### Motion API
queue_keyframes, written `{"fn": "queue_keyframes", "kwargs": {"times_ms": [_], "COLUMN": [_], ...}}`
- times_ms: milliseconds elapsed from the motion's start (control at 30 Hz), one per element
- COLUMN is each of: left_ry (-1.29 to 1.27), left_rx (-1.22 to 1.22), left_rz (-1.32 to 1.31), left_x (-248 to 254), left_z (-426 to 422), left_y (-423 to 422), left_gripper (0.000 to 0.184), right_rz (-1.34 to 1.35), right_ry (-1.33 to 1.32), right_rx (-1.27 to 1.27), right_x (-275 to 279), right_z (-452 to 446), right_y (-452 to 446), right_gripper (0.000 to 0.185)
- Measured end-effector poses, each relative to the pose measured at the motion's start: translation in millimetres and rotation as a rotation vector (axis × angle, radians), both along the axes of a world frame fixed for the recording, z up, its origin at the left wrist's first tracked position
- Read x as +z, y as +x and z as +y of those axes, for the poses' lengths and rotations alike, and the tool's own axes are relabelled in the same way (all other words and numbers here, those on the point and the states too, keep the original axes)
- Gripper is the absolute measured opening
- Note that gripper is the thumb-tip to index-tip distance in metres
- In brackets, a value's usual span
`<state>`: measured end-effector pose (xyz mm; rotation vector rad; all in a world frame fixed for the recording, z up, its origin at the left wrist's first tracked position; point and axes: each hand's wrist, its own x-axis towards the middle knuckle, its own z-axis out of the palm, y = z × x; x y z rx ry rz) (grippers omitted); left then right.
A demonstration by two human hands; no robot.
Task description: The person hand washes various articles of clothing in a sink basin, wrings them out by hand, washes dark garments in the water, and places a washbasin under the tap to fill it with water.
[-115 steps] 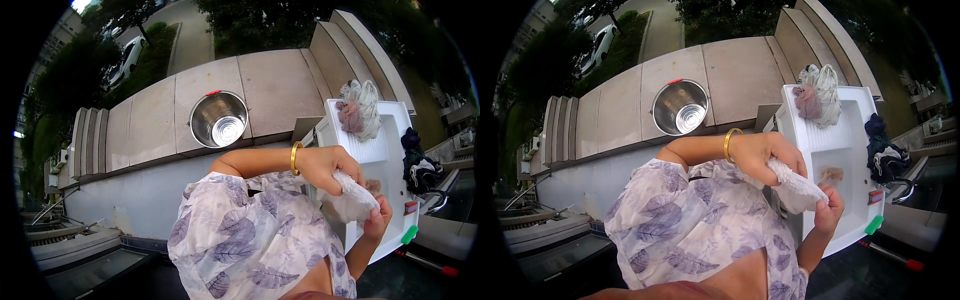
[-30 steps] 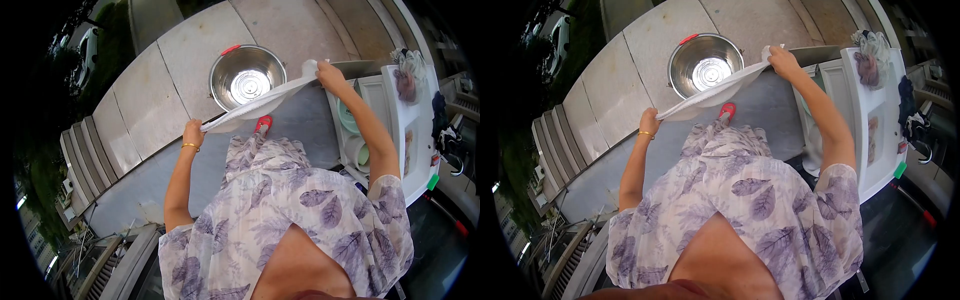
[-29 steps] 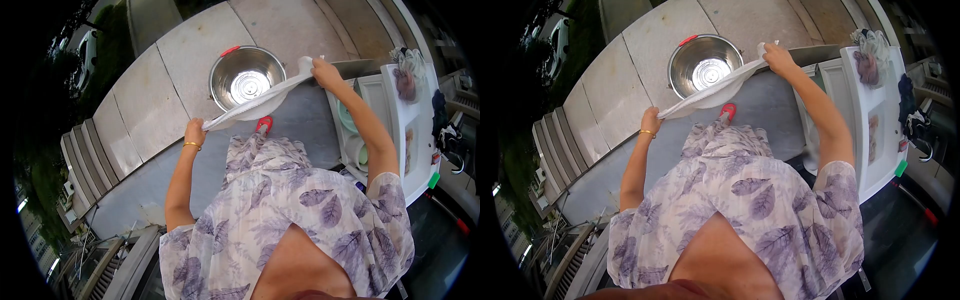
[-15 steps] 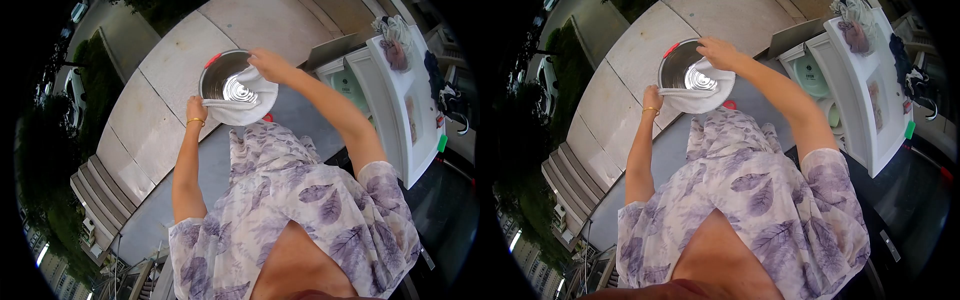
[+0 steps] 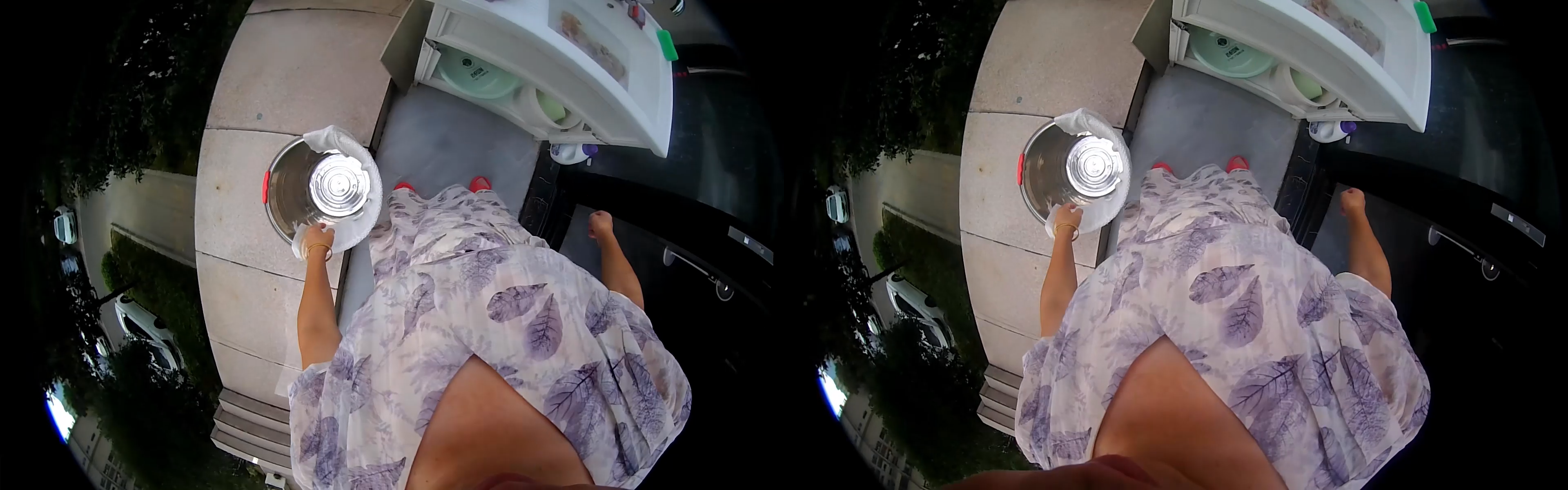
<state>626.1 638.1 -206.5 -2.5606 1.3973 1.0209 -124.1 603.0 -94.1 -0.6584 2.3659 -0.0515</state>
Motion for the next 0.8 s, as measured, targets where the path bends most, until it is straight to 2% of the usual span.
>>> {"fn": "queue_keyframes", "kwargs": {"times_ms": [67, 133, 267, 300, 333, 400, 433, 500, 533, 600, 667, 767, 800], "left_ry": [-0.010, -0.015, -0.169, -0.290, -0.246, -0.430, -0.484, -0.506, -0.529, -0.544, -0.562, -0.605, -0.633], "left_rx": [-0.032, -0.041, -0.167, -0.234, -0.263, -0.383, -0.447, -0.489, -0.507, -0.575, -0.623, -0.696, -0.757], "left_rz": [0.017, 0.043, 0.126, 0.158, 0.118, 0.264, 0.299, 0.450, 0.517, 0.703, 0.801, 0.778, 0.768], "left_x": [-5, -5, 5, 29, 65, 67, 94, 172, 184, 227, 255, 285, 272], "left_z": [-7, -41, -124, -135, -164, -202, -220, -245, -238, -245, -245, -254, -263], "left_y": [9, 14, 16, 15, -10, -22, -47, -111, -123, -154, -170, -204, -209], "left_gripper": [0.037, 0.034, 0.037, 0.035, 0.034, 0.033, 0.032, 0.028, 0.026, 0.024, 0.022, 0.019, 0.022], "right_rz": [0.075, 0.063, 0.110, 0.127, 0.143, 0.210, 0.248, 0.300, 0.308, 0.219, 0.299, 0.085, -0.017], "right_ry": [0.096, 0.110, 0.221, 0.188, 0.156, -0.022, -0.174, -0.490, -0.670, -1.001, -1.218, -1.245, -1.200], "right_rx": [-0.185, -0.416, -0.244, -0.217, -0.189, -0.177, -0.153, -0.143, -0.157, -0.119, 0.175, 0.299, 0.328], "right_x": [6, -19, 11, 4, -3, -57, -44, 19, 22, 78, 128, 158, 154], "right_z": [88, 157, 173, 184, 194, 211, 194, 126, 103, 39, -21, -88, -109], "right_y": [4, 14, 103, 111, 118, 104, 102, 97, 108, 121, 140, 173, 183], "right_gripper": [0.014, 0.015, 0.016, 0.016, 0.017, 0.017, 0.017, 0.016, 0.015, 0.015, 0.015, 0.016, 0.015]}}
